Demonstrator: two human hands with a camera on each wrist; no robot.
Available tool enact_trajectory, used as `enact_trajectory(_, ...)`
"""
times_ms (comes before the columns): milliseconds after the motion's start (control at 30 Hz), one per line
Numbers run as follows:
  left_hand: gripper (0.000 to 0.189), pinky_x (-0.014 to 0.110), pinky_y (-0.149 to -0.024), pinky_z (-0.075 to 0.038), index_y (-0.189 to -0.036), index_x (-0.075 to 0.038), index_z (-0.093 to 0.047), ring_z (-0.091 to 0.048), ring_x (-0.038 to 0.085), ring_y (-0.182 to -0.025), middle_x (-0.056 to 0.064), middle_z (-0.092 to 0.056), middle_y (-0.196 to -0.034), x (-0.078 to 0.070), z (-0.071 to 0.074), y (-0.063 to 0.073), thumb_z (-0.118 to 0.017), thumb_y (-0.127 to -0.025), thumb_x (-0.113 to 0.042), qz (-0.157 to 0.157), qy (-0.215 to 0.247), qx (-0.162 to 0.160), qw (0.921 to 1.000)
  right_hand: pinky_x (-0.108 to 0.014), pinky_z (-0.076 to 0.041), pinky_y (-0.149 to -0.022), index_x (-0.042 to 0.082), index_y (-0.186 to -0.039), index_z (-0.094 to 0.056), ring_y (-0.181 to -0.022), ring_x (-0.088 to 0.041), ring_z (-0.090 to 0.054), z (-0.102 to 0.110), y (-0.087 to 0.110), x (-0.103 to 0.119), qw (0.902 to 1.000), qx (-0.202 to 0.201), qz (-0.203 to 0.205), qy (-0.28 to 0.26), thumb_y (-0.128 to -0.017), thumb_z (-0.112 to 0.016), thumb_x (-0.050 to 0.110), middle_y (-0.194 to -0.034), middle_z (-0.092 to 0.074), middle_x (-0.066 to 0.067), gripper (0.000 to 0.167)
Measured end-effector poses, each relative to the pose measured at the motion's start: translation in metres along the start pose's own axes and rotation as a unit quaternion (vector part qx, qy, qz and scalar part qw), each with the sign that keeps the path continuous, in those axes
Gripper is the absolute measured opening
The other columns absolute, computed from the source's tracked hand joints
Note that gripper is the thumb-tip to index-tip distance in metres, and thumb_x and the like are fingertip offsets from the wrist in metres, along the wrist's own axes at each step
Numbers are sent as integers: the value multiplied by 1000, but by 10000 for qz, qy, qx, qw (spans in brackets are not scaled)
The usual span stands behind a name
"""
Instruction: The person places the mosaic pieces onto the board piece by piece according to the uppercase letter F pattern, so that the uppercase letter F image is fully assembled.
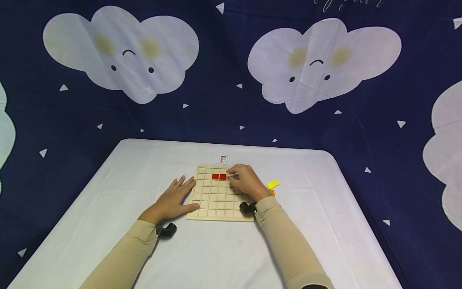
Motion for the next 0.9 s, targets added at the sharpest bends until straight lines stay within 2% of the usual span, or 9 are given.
enact_trajectory(200,102,50,-127,-3,-165,-6,-33,-10,37,-158,9,-26,-171,-2,-1,0,-60,-94,-73,8,-6,53,10000,-48,-53,-103,1,-121,-78,-118,-32,-67,30,37,-15,9986,-429,-31,313,-93,-77,2,-120,-73,-9,28)
enact_trajectory(433,102,51,-127,-3,-165,-5,-32,-10,37,-158,10,-26,-171,0,-2,0,-61,-94,-72,3,16,6,10000,-55,-50,-104,0,-118,-78,-118,-36,-66,62,78,-37,9949,-794,-296,548,-92,-80,2,-120,-74,-12,27)
enact_trajectory(600,101,52,-127,-4,-165,-4,-33,-11,38,-158,11,-27,-171,0,-1,1,-61,-95,-71,-18,3,-1,10000,-57,-48,-105,0,-116,-79,-118,-37,-66,77,94,-47,9918,-990,-522,621,-90,-80,1,-118,-74,-11,27)
enact_trajectory(900,103,51,-127,-3,-165,-5,-32,-11,37,-158,10,-26,-171,-1,-2,2,-62,-94,-72,43,58,7,10000,-58,-52,-100,0,-115,-79,-109,-33,-69,81,109,-50,9908,-1035,-448,744,-89,-81,1,-114,-75,-10,26)
Point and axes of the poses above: each hand's wrist, its own y-axis away from the middle knuckle, its own z-axis out of the back of the hand, x = y × z, the point moved 7 cm from there along -y, towards the middle knuckle
